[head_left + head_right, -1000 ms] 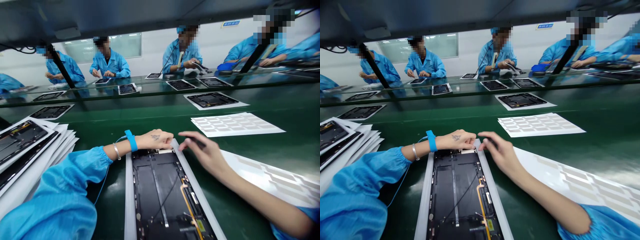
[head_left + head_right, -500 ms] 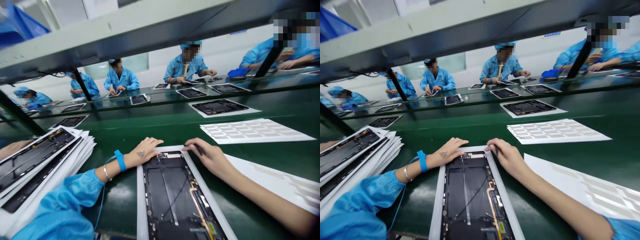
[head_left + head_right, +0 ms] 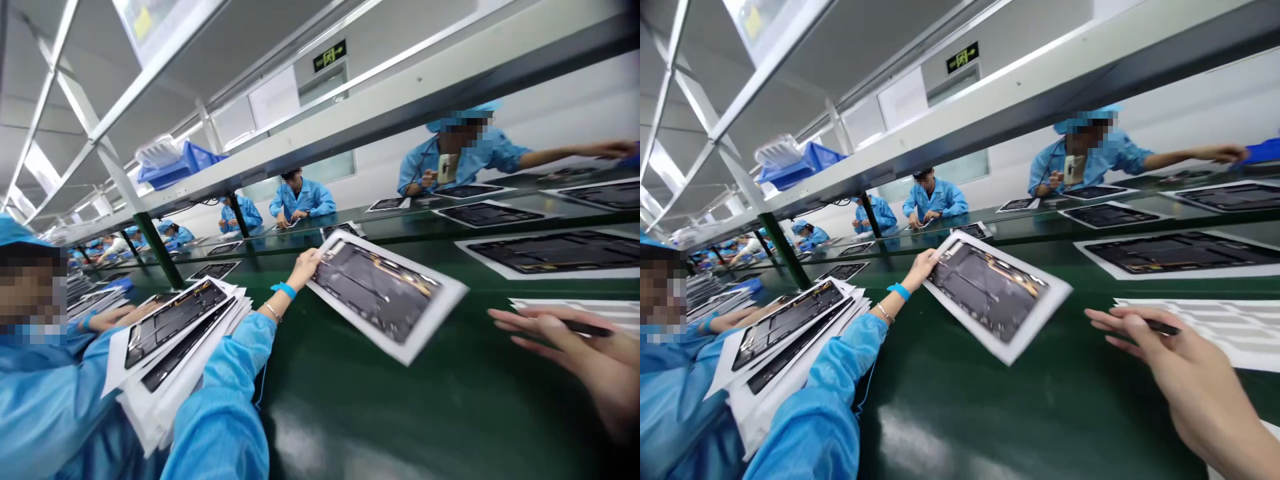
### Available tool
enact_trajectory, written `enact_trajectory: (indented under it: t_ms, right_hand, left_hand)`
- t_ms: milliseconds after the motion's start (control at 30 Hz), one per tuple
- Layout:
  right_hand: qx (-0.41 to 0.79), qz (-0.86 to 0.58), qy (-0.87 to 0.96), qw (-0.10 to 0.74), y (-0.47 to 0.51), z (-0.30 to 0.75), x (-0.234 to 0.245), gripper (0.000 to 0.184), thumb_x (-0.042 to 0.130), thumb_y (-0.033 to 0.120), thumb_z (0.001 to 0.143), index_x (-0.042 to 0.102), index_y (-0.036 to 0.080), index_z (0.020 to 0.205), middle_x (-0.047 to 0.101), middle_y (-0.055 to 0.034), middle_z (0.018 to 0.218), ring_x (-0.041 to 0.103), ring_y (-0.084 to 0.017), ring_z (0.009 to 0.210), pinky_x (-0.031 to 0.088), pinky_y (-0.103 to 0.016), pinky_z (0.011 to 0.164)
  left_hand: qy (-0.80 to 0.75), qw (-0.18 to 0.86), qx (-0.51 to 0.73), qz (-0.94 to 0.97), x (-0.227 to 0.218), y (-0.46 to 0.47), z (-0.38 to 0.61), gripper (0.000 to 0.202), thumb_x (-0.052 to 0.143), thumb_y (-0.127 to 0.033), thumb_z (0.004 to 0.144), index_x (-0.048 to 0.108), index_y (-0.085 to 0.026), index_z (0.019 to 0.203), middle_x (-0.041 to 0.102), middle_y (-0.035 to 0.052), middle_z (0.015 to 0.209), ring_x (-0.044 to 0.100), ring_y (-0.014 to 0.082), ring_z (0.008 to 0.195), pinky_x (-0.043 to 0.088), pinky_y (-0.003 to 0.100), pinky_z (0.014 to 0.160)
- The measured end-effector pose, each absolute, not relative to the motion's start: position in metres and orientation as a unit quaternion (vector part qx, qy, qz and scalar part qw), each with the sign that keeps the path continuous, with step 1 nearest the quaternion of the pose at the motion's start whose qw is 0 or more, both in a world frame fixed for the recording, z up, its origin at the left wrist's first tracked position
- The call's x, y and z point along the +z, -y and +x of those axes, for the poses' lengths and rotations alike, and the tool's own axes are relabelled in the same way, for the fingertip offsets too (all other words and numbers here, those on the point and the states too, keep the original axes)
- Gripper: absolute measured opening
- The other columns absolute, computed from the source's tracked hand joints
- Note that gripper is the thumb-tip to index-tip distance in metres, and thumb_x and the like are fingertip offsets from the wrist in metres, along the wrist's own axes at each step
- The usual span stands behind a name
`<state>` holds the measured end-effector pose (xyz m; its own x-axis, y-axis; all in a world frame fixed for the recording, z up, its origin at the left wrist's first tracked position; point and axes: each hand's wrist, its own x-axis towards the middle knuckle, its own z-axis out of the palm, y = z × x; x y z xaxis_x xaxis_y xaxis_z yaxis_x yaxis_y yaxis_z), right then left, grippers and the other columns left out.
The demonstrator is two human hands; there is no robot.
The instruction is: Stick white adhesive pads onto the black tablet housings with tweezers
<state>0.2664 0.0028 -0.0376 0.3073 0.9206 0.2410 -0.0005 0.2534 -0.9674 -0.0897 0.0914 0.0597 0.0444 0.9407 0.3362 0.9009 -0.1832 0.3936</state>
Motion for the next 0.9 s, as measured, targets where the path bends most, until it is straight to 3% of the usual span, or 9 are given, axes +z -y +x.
enact_trajectory:
  t_ms: [133,333,400,500,567,600,667,733,900]
  right_hand:
    - [0.444,-0.498,0.424,0.612,0.005,0.258,-0.026,0.026,0.073,0.052,0.066,0.063,0.030,0.076,0.076,-0.0157,0.096,0.066,-0.033,0.111,0.051,-0.044,0.093]
    - [0.444,-0.505,0.454,0.585,0.004,0.258,-0.031,0.035,0.064,0.057,0.066,0.059,0.027,0.083,0.077,-0.0077,0.093,0.064,-0.031,0.116,0.051,-0.043,0.096]
    - [0.432,-0.508,0.468,0.579,0.002,0.260,-0.033,0.037,0.064,0.058,0.068,0.059,0.026,0.084,0.077,-0.0084,0.094,0.064,-0.031,0.116,0.051,-0.042,0.094]
    - [0.409,-0.503,0.495,0.578,0.002,0.262,-0.034,0.039,0.064,0.061,0.069,0.060,0.025,0.084,0.078,-0.0104,0.094,0.067,-0.032,0.110,0.052,-0.043,0.090]
    - [0.381,-0.497,0.531,0.570,0.006,0.261,-0.035,0.038,0.063,0.060,0.070,0.059,0.024,0.084,0.078,-0.0110,0.091,0.070,-0.030,0.100,0.053,-0.042,0.086]
    - [0.363,-0.495,0.559,0.558,0.010,0.260,-0.035,0.036,0.063,0.058,0.071,0.059,0.024,0.084,0.078,-0.0108,0.088,0.071,-0.029,0.093,0.053,-0.040,0.083]
    - [0.327,-0.492,0.625,0.510,0.018,0.256,-0.036,0.031,0.060,0.054,0.076,0.057,0.024,0.084,0.077,-0.0090,0.083,0.071,-0.024,0.078,0.053,-0.037,0.075]
    - [0.297,-0.492,0.686,0.447,0.022,0.251,-0.037,0.025,0.055,0.049,0.082,0.055,0.024,0.085,0.076,-0.0062,0.079,0.069,-0.021,0.072,0.051,-0.033,0.069]
    - [0.093,-0.593,0.757,0.257,-0.039,0.248,-0.016,0.006,0.053,0.027,0.089,0.056,0.023,0.092,0.074,-0.0030,0.087,0.069,-0.020,0.082,0.050,-0.029,0.075]
  left_hand:
    - [-0.712,0.008,0.303,0.633,0.063,-0.130,-0.110,0.033,0.058,-0.036,0.096,0.058,-0.016,0.123,0.059,0.0095,0.124,0.061,0.0219,0.105,0.054,0.042,0.089]
    - [-0.758,-0.033,0.302,0.578,0.056,-0.143,-0.116,0.032,0.059,-0.035,0.096,0.058,-0.017,0.123,0.059,0.0091,0.124,0.061,0.0219,0.106,0.054,0.041,0.089]
    - [-0.749,-0.046,0.280,0.598,0.052,-0.140,-0.112,0.037,0.059,-0.036,0.096,0.055,-0.018,0.128,0.054,0.0107,0.132,0.058,0.0249,0.114,0.050,0.047,0.096]
    - [-0.691,-0.029,0.225,0.686,0.035,-0.125,-0.091,0.048,0.049,-0.038,0.100,0.043,-0.021,0.144,0.033,0.0131,0.156,0.029,0.0317,0.143,0.027,0.055,0.116]
    - [-0.613,0.020,0.171,0.771,0.015,-0.108,-0.069,0.050,0.043,-0.042,0.101,0.039,-0.027,0.149,0.024,0.0061,0.161,0.013,0.0278,0.150,0.014,0.049,0.121]
    - [-0.569,0.050,0.146,0.808,0.005,-0.097,-0.058,0.050,0.041,-0.046,0.101,0.039,-0.030,0.149,0.025,0.0024,0.161,0.013,0.0257,0.151,0.013,0.047,0.122]
    - [-0.492,0.104,0.113,0.857,-0.013,-0.075,-0.037,0.051,0.039,-0.052,0.100,0.040,-0.034,0.148,0.028,-0.0013,0.160,0.018,0.0244,0.150,0.014,0.045,0.122]
    - [-0.451,0.131,0.092,0.878,-0.022,-0.057,-0.023,0.053,0.032,-0.053,0.102,0.036,-0.033,0.150,0.024,0.0004,0.161,0.016,0.0253,0.150,0.011,0.047,0.122]
    - [-0.443,0.128,0.068,0.884,-0.019,-0.044,-0.016,0.054,0.022,-0.048,0.104,0.029,-0.029,0.154,0.017,0.0050,0.163,0.010,0.0278,0.151,0.011,0.052,0.120]
